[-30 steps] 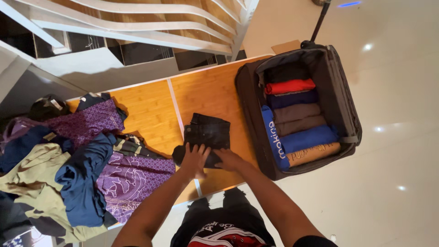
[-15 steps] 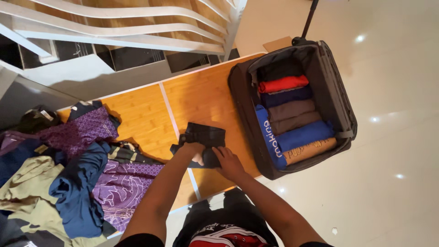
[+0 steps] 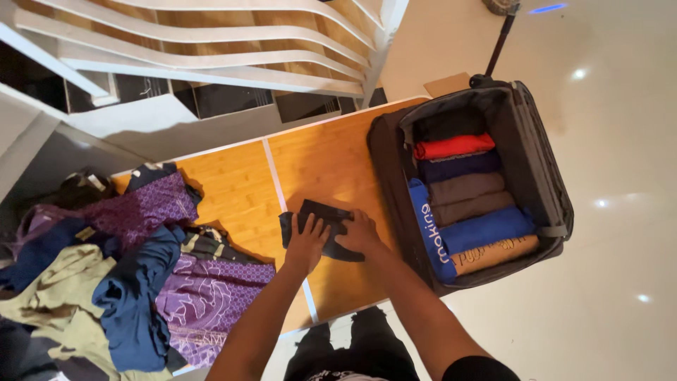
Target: The person folds pairs of trousers and shirts and packs them into a suitcase.
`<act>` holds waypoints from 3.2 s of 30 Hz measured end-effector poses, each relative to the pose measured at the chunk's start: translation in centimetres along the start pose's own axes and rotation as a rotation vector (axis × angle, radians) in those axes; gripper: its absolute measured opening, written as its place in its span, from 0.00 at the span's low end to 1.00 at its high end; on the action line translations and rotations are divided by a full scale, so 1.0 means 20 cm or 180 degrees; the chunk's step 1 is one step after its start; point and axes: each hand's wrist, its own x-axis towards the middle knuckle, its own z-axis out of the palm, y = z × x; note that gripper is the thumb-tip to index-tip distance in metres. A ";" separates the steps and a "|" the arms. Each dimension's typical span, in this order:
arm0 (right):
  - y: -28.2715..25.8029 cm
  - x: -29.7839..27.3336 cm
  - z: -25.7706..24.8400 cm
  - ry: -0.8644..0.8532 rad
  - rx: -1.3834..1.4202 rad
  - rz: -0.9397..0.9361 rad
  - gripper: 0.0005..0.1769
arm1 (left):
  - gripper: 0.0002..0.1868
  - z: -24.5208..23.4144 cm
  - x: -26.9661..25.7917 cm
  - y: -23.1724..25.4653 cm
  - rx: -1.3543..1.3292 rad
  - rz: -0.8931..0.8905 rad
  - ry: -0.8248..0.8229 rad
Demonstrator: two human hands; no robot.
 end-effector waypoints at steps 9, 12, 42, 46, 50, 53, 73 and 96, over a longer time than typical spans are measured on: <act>0.09 0.02 -0.02 0.0221 0.1230 0.0087 0.49 | 0.34 -0.13 0.15 -0.13 -0.0346 0.0382 -0.1230; 0.10 -0.07 0.05 -0.0118 0.1817 -0.0007 0.47 | 0.36 -0.18 0.09 -0.13 -0.0295 0.0662 -0.1329; 0.11 -1.02 -0.60 0.1607 0.5447 -0.0143 0.39 | 0.53 -0.89 0.54 0.61 -0.4403 0.0257 0.0803; 0.40 -0.95 -0.64 0.2163 0.5225 0.0722 0.33 | 0.60 -0.89 1.00 0.81 -0.3977 0.0591 -0.0153; 0.71 -0.77 -0.52 0.2581 0.4751 0.1082 0.32 | 0.56 -0.61 1.42 1.04 -0.3601 0.0871 -0.0930; 0.93 -0.61 -0.42 0.2301 0.5173 0.1352 0.35 | 0.55 -0.44 1.63 1.12 -0.3799 0.1383 -0.0847; 1.45 -0.79 -1.04 0.1754 -0.0005 0.0236 0.39 | 0.52 -0.62 1.35 1.33 -0.1060 0.0117 -0.1061; 1.50 -0.68 -0.95 0.0829 -0.0911 0.0579 0.54 | 0.46 -0.63 1.05 1.39 -0.0471 0.0323 -0.1173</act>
